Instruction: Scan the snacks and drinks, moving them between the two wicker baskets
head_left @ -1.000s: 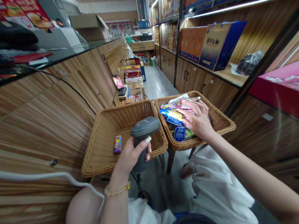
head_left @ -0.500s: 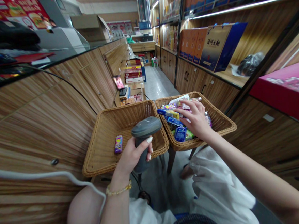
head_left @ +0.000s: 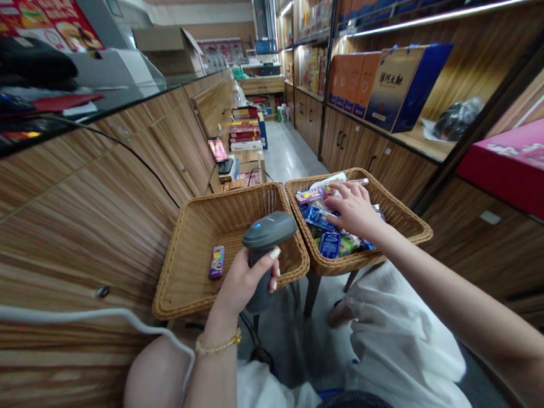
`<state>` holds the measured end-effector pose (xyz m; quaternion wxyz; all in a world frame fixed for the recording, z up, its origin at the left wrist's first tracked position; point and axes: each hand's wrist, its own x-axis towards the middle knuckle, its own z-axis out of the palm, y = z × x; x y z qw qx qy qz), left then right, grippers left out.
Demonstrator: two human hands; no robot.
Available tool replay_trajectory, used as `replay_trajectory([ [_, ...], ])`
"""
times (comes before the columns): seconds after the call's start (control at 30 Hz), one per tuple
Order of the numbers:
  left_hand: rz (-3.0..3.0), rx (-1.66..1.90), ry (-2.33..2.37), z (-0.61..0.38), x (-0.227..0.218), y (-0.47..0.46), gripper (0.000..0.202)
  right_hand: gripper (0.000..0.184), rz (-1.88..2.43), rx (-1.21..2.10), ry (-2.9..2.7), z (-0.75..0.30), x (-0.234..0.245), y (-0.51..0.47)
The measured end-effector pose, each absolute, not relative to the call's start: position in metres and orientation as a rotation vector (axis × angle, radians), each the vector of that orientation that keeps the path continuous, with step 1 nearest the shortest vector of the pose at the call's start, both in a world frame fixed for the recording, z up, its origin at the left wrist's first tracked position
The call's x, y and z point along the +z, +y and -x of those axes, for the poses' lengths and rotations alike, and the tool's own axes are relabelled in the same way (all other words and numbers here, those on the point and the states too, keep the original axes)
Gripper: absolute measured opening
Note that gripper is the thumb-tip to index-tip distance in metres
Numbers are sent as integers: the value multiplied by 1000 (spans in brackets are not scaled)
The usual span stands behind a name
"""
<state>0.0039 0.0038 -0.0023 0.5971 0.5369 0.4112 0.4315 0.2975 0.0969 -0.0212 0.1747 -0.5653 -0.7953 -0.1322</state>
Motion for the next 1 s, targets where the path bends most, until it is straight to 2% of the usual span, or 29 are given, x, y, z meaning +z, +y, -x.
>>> replay_trajectory([
  [0.3, -1236, 997, 966, -5, 0, 3, 37, 43, 1586, -448, -2490, -298, -43, 105],
  [0.5, -1230, 1008, 961, -4, 0, 2, 36, 40, 1527, -417, -2443, -296, -37, 102],
  [0.7, -1237, 1000, 955, -4, -1, 2, 40, 27, 1487, -431, -2376, -300, -28, 94],
  [0.87, -1253, 995, 941, -3, -1, 2, 42, 26, 1428, -341, -2380, -307, -32, 93],
  [1.0, -1246, 996, 952, -3, 0, 2, 40, 20, 1345, -323, -2207, -307, -30, 85],
])
